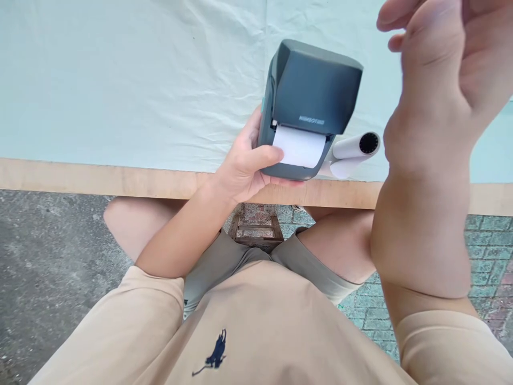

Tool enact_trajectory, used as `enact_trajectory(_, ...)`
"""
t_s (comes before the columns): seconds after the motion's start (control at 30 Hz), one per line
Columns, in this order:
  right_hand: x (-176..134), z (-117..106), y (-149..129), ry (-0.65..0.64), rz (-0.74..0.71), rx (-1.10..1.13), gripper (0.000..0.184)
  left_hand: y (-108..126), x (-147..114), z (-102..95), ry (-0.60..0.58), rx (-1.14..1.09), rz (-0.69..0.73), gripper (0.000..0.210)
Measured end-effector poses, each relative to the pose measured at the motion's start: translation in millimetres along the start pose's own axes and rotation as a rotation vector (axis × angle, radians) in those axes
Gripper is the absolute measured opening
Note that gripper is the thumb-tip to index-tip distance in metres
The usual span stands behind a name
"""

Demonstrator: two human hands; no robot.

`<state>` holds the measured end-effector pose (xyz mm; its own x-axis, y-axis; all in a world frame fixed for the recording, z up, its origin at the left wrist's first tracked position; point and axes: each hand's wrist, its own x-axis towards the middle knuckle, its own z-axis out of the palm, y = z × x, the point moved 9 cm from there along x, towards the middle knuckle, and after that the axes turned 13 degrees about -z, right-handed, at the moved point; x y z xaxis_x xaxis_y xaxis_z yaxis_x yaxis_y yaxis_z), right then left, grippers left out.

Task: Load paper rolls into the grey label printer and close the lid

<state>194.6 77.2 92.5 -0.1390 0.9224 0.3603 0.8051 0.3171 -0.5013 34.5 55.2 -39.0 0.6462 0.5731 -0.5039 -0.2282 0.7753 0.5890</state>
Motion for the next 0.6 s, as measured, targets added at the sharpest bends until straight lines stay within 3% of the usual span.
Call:
enact_trajectory(0.1, -7, 2, -18, 0.099, -0.125, 0.056, 0.041, 2, 0, 0.3, -0.011, -0.032, 0.016, 0.051)
enact_trajectory(0.23, -7, 29, -19, -0.114, -0.168, 0.083, 0.036, 6, 1, 0.9, -0.007, -0.040, 0.049, 0.049)
enact_trajectory(0.5, -10, 41, -10, -0.335, 0.088, 0.019, 0.040, 7, 4, 8.7, -0.094, -0.077, 0.008, 0.047)
enact_trajectory(0.6, -8, 42, -13, -0.347, 0.090, -0.011, 0.040, 5, 5, 9.0, -0.115, -0.099, -0.012, 0.046)
